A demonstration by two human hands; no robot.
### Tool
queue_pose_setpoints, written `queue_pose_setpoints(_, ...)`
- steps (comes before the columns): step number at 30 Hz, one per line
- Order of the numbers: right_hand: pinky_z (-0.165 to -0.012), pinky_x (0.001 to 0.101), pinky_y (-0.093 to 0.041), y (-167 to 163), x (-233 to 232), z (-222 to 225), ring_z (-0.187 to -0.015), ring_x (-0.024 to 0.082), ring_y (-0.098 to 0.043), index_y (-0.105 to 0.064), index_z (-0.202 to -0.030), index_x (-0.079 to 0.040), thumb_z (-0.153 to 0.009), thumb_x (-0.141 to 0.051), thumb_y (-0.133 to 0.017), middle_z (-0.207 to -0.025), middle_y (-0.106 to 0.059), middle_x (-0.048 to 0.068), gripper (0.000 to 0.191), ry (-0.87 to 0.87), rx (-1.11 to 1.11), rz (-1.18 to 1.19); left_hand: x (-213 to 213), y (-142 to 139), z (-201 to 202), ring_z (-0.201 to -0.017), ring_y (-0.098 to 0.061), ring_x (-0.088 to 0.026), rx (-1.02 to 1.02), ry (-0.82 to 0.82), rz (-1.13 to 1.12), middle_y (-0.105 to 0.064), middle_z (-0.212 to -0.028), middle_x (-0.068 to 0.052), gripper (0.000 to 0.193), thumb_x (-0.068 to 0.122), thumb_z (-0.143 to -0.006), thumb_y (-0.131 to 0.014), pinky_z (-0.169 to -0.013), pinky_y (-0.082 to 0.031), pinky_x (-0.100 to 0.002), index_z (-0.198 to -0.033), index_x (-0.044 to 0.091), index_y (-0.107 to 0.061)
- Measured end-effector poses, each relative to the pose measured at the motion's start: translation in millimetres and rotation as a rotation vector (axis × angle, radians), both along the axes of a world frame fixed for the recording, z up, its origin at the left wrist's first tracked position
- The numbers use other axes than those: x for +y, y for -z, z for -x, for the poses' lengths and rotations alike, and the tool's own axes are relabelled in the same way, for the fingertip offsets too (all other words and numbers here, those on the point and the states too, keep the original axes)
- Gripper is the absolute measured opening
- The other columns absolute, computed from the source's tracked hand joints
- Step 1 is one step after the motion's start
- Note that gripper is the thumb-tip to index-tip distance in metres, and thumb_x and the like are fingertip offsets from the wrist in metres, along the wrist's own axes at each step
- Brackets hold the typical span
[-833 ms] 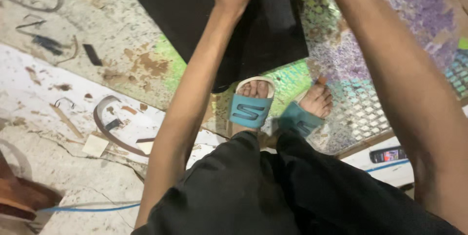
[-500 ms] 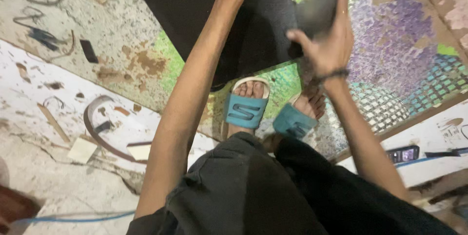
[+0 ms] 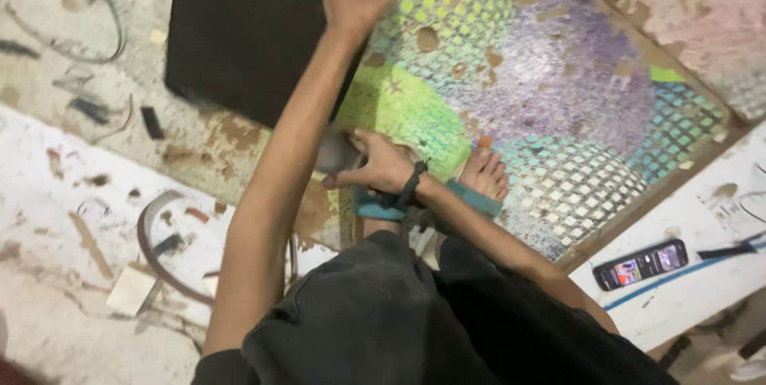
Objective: The person uses a metal scraper to remove material from a black rectangular board. They hold the board with one hand and scrape with the other, repeatedly working across the surface and flipping the board to access different areas.
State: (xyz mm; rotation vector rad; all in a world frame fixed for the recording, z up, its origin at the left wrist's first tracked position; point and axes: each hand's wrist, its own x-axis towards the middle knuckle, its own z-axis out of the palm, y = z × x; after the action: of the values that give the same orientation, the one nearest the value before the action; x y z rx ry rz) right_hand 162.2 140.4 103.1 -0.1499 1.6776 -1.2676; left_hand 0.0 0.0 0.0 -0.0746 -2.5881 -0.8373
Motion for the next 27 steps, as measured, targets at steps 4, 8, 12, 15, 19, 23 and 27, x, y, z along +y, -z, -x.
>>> queue_pose_setpoints(4,-0.065,0.0507,-0.047,-8.0,23.2,18.4,-0.073,0.038,-0.059,-0.036,-0.171,-0.014,-0.085,-0.046,-0.078,-0.104,-0.064,0.042,0.1,-0.402,-0.419,0.065,-7.0,-13.5,-76.4,-0.08,-0.063,-0.036,-0.227,0.393,-0.138,-0.061,-0.081,-0.013,0.014,0.008,-0.084,-0.078,-0.071,-0.049,-0.048,-0.087,0.005,-0.065)
queue_pose_setpoints(8,-0.074,0.0393,-0.057,-22.1,76.3,40.4,-0.095,0.022,-0.065,-0.043,-0.156,-0.02,-0.077,-0.047,-0.077,-0.13,-0.062,0.011,0.09,-0.516,-0.258,-0.027,-8.0,-41.9,-151.2,-0.08,-0.064,-0.035,-0.386,0.66,-0.22,-0.06,-0.085,-0.012,0.012,0.007,-0.082,-0.072,-0.073,-0.051,-0.046,-0.089,0.005,-0.062)
queue_pose_setpoints(12,-0.048,0.0294,-0.05,-36.1,128.5,56.3,-0.061,0.015,-0.059,-0.038,-0.161,-0.013,-0.086,-0.042,-0.076,-0.091,-0.061,0.01,0.089,-0.126,-0.495,0.276,8.2,-69.0,-166.9,-0.076,-0.066,-0.021,-0.625,0.125,-0.975,-0.059,-0.086,-0.006,0.008,0.008,-0.102,-0.052,-0.072,-0.056,-0.036,-0.096,0.005,-0.056)
queue_pose_setpoints(15,-0.036,0.0224,-0.04,-37.9,142.5,50.8,-0.046,0.009,-0.049,-0.038,-0.161,-0.008,-0.097,-0.039,-0.071,-0.084,-0.058,0.008,0.079,0.271,-0.529,0.438,-32.5,-69.6,-125.9,-0.076,-0.05,-0.012,-0.168,-0.369,-1.061,-0.052,-0.084,-0.003,0.025,0.02,-0.117,-0.047,-0.073,-0.045,-0.033,-0.099,0.004,-0.055)
queue_pose_setpoints(19,-0.045,0.0196,-0.038,-30.3,134.9,35.1,-0.055,0.008,-0.048,-0.032,-0.163,-0.006,-0.107,-0.04,-0.065,-0.099,-0.062,0.008,0.073,0.748,-0.634,0.664,-113.7,-37.2,-72.7,-0.109,-0.062,-0.022,0.257,-0.424,-1.56,-0.066,-0.118,-0.011,0.033,0.026,-0.108,-0.043,-0.101,-0.05,-0.038,-0.123,0.003,-0.062)
queue_pose_setpoints(23,-0.039,0.0194,-0.036,-20.5,108.2,26.5,-0.049,0.004,-0.043,-0.033,-0.155,-0.005,-0.102,-0.04,-0.057,-0.11,-0.067,0.01,0.068,0.632,-0.46,0.444,-96.7,-3.0,-83.4,-0.116,-0.059,-0.039,-0.126,-0.279,-0.019,-0.063,-0.121,-0.02,0.039,0.023,-0.092,-0.079,-0.102,-0.045,-0.047,-0.121,0.003,-0.063)
queue_pose_setpoints(27,-0.037,0.0205,-0.034,-21.7,77.2,16.2,-0.046,0.004,-0.04,-0.034,-0.151,-0.009,-0.1,-0.036,-0.058,-0.108,-0.066,0.009,0.062,0.493,-0.423,0.291,-80.2,3.3,-92.4,-0.112,-0.058,-0.044,-0.049,-0.334,-0.09,-0.063,-0.117,-0.022,0.035,0.016,-0.088,-0.079,-0.099,-0.046,-0.05,-0.115,-0.001,-0.063)
